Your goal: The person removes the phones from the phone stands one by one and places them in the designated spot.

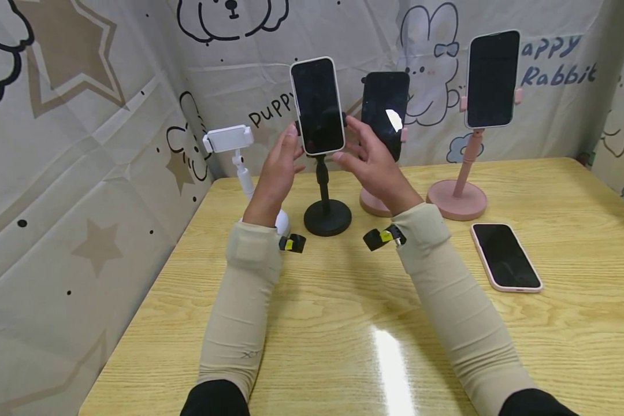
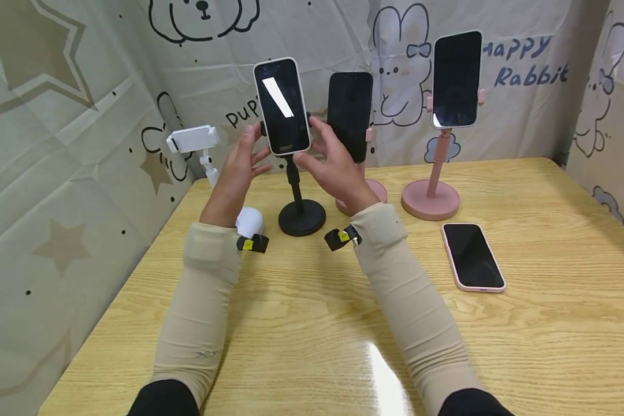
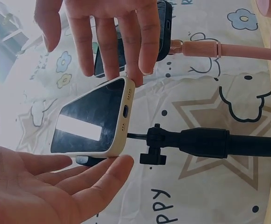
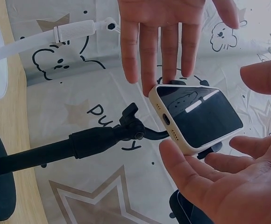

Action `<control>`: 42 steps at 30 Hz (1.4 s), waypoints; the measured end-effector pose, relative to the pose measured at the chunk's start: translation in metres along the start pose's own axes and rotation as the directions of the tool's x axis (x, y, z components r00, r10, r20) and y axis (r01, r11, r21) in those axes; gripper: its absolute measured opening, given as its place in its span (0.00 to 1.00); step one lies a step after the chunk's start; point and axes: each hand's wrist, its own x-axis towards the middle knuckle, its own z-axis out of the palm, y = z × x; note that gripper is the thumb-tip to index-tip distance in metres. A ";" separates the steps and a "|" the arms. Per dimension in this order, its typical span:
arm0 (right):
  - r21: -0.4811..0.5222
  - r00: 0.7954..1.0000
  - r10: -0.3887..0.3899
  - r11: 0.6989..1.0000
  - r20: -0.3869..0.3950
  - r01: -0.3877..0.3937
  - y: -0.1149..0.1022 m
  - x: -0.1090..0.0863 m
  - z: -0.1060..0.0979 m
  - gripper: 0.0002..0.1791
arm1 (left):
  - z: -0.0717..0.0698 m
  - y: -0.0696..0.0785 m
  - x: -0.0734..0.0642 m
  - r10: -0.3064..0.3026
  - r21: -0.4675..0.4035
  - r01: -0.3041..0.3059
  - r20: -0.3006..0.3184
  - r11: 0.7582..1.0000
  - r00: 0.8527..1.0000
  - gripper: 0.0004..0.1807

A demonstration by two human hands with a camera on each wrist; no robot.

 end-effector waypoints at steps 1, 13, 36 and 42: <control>0.011 1.000 0.000 1.000 0.001 0.000 -0.002 -0.001 0.000 0.38 | 0.000 0.000 0.000 -0.002 0.002 0.002 -0.001 1.000 1.000 0.34; 0.062 1.000 0.004 0.998 -0.021 -0.003 0.022 0.010 -0.005 0.35 | -0.001 0.004 -0.001 -0.003 -0.012 0.003 0.005 1.000 1.000 0.34; -0.028 0.997 0.022 0.999 -0.073 -0.024 0.012 0.005 -0.018 0.33 | 0.000 0.009 -0.007 0.082 0.074 -0.080 -0.017 0.994 0.997 0.32; -0.060 0.996 0.039 0.997 -0.074 -0.043 0.008 0.003 -0.023 0.33 | 0.000 0.010 -0.008 0.076 0.091 -0.074 -0.015 0.993 0.997 0.34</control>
